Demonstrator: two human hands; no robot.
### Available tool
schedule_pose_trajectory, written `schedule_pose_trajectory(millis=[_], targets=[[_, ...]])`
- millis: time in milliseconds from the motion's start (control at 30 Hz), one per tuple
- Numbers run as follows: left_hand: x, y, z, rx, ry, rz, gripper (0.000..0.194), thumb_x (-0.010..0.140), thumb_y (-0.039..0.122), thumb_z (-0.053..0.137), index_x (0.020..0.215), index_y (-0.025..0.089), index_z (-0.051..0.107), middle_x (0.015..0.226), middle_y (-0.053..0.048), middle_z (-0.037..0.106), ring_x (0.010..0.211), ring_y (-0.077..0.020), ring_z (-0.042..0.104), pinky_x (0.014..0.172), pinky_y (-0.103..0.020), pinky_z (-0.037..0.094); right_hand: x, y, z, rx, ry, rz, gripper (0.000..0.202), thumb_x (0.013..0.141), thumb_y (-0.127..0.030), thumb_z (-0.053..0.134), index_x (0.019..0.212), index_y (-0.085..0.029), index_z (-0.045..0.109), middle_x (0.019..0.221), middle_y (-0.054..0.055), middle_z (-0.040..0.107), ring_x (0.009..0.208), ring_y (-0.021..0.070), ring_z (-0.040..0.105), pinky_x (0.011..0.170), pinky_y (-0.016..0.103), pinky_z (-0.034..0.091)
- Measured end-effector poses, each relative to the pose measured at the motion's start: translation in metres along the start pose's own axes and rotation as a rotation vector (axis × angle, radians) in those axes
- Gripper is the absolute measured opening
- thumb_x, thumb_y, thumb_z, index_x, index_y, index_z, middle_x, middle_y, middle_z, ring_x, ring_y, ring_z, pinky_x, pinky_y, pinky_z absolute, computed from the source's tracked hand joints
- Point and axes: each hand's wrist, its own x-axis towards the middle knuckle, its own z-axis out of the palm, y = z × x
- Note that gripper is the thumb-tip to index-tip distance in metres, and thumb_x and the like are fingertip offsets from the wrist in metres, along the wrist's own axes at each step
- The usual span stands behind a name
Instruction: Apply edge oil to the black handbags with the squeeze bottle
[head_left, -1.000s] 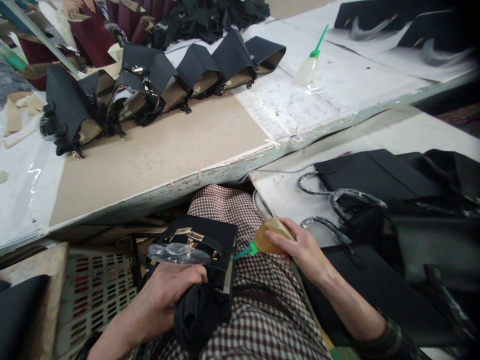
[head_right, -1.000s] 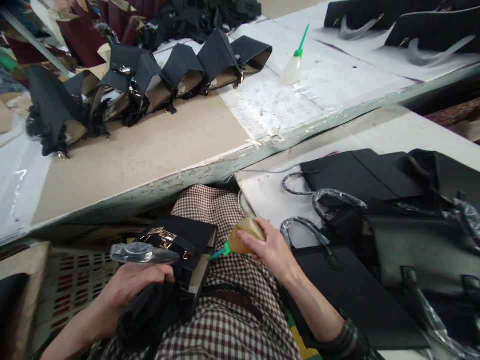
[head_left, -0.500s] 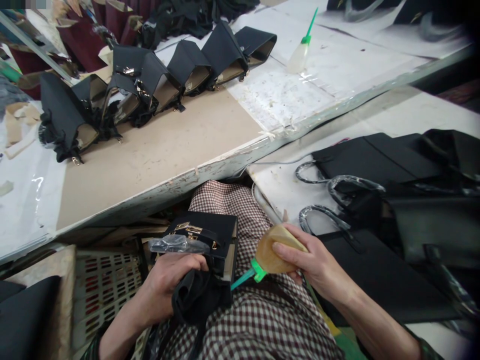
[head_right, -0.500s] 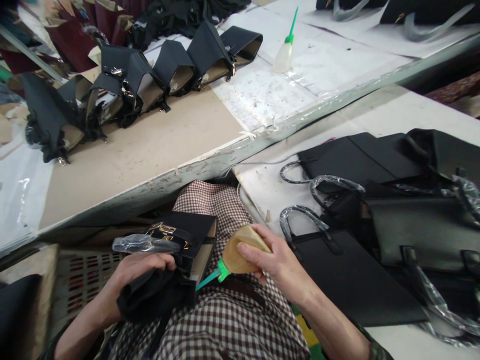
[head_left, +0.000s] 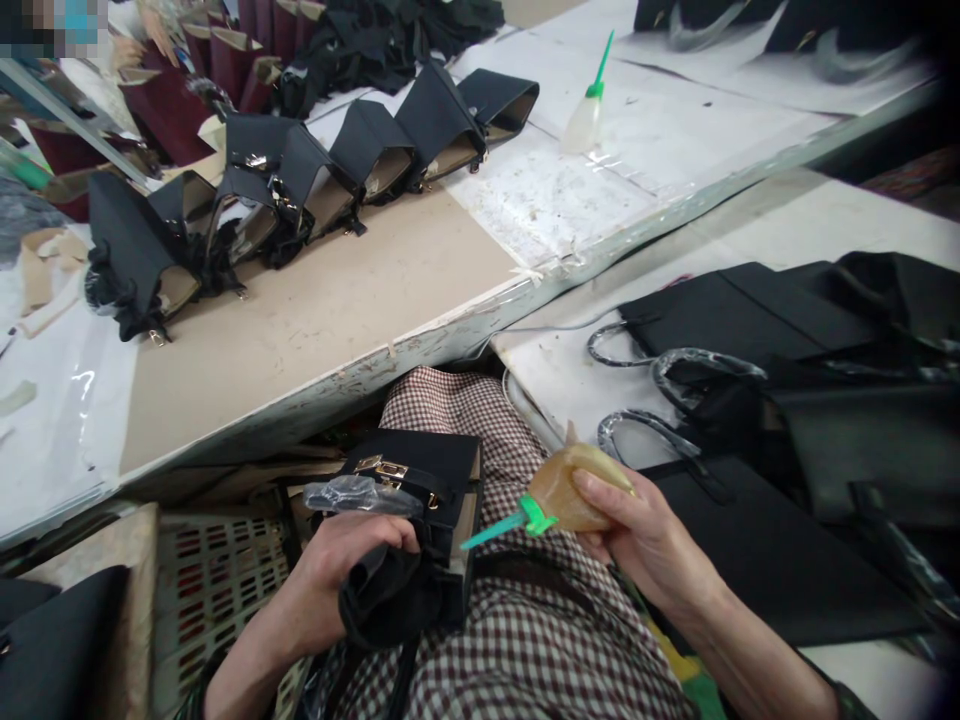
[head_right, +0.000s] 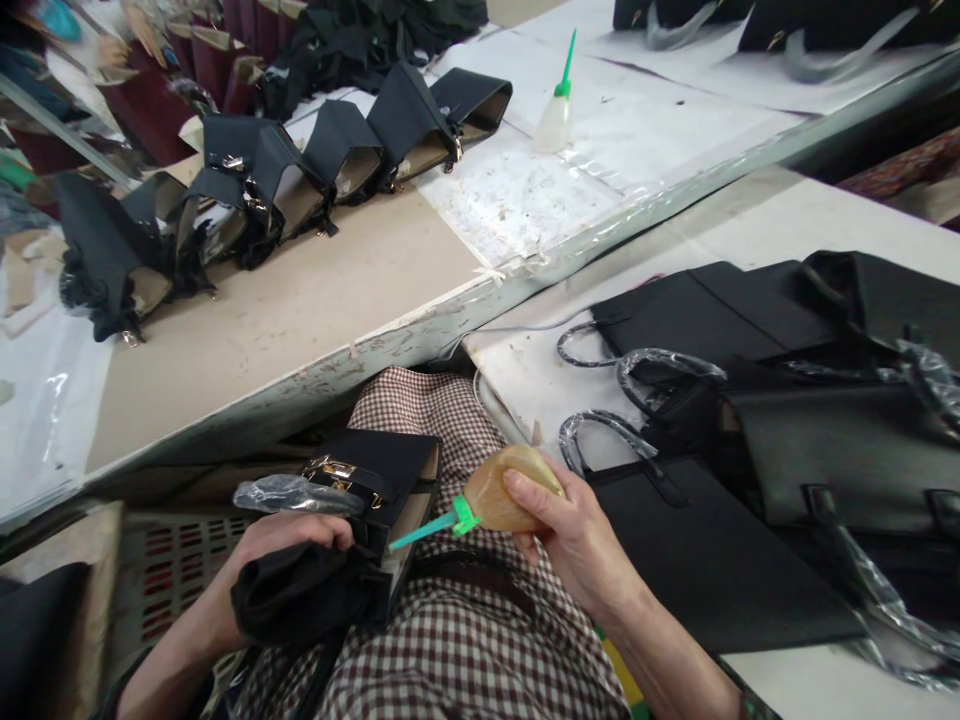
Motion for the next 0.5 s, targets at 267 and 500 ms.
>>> schedule_pose_trajectory(millis=[267, 500], targets=[[-0.007, -0.006, 0.000, -0.013, 0.023, -0.102, 0.008, 0.093, 0.017, 0.065, 0.087, 0.021, 0.060, 0.092, -0.004, 0.075, 0.081, -0.0170, 0.071, 0.079, -0.027, 0.051, -0.008, -0.006, -0.008, -0.117, 0.020, -0.044, 0.031, 0.081, -0.048, 0.083, 0.096, -0.022, 0.073, 0.071, 0.002, 0.058, 0.053, 0.0138, 0.045, 0.036, 0.022, 0.034], [-0.012, -0.009, 0.000, -0.018, 0.036, -0.161, 0.006, 0.095, 0.018, 0.063, 0.089, 0.020, 0.063, 0.096, -0.004, 0.076, 0.086, -0.0167, 0.071, 0.084, -0.028, 0.050, -0.013, -0.001, -0.001, -0.213, -0.106, -0.070, 0.035, 0.084, -0.048, 0.081, 0.107, -0.024, 0.071, 0.079, 0.002, 0.062, 0.058, 0.0140, 0.050, 0.036, 0.019, 0.042]])
